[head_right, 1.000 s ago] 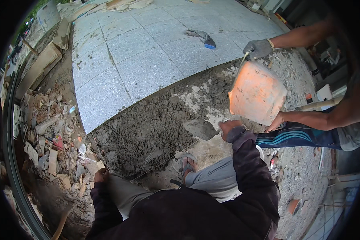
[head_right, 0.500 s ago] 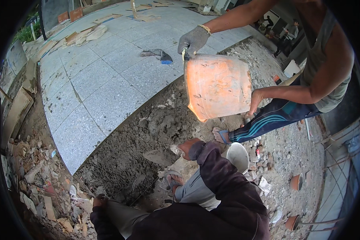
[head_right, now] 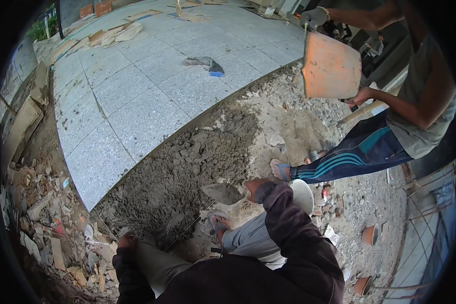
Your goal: The person spreads and levels wet cement on the ground along a guide line using a trowel.
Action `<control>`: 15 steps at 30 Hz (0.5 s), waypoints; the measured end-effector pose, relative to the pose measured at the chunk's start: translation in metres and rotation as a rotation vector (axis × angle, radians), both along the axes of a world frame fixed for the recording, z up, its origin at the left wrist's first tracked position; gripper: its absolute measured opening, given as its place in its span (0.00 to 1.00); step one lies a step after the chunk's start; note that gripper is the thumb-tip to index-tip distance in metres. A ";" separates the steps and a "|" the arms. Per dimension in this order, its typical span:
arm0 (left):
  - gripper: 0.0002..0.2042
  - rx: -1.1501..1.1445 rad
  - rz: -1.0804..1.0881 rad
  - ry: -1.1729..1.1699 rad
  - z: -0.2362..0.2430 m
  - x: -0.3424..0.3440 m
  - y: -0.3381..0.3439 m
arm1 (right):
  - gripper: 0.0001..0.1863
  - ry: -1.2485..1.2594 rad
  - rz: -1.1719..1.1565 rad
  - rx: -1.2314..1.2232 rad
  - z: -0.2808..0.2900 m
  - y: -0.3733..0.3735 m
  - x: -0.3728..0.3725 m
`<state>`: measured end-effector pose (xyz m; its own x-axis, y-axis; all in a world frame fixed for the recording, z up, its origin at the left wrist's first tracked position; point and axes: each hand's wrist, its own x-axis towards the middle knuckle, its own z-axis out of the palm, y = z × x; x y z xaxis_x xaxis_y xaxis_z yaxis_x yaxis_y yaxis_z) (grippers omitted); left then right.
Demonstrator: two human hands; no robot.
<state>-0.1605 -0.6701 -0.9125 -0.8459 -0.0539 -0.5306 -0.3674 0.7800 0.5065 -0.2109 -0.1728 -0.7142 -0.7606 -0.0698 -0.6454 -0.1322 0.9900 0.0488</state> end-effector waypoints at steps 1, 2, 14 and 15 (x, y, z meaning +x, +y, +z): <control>0.20 -0.047 -0.033 -0.012 0.012 -0.008 0.013 | 0.23 0.066 -0.055 0.017 -0.010 0.017 0.005; 0.19 -0.035 -0.064 -0.037 0.032 -0.016 0.022 | 0.24 0.128 -0.108 -0.016 -0.002 0.022 0.010; 0.19 0.009 -0.042 0.044 0.022 -0.002 0.016 | 0.31 0.253 -0.397 0.058 -0.043 0.106 -0.018; 0.19 0.019 -0.031 0.071 0.021 0.002 0.015 | 0.27 0.303 -0.409 0.021 -0.046 0.108 -0.023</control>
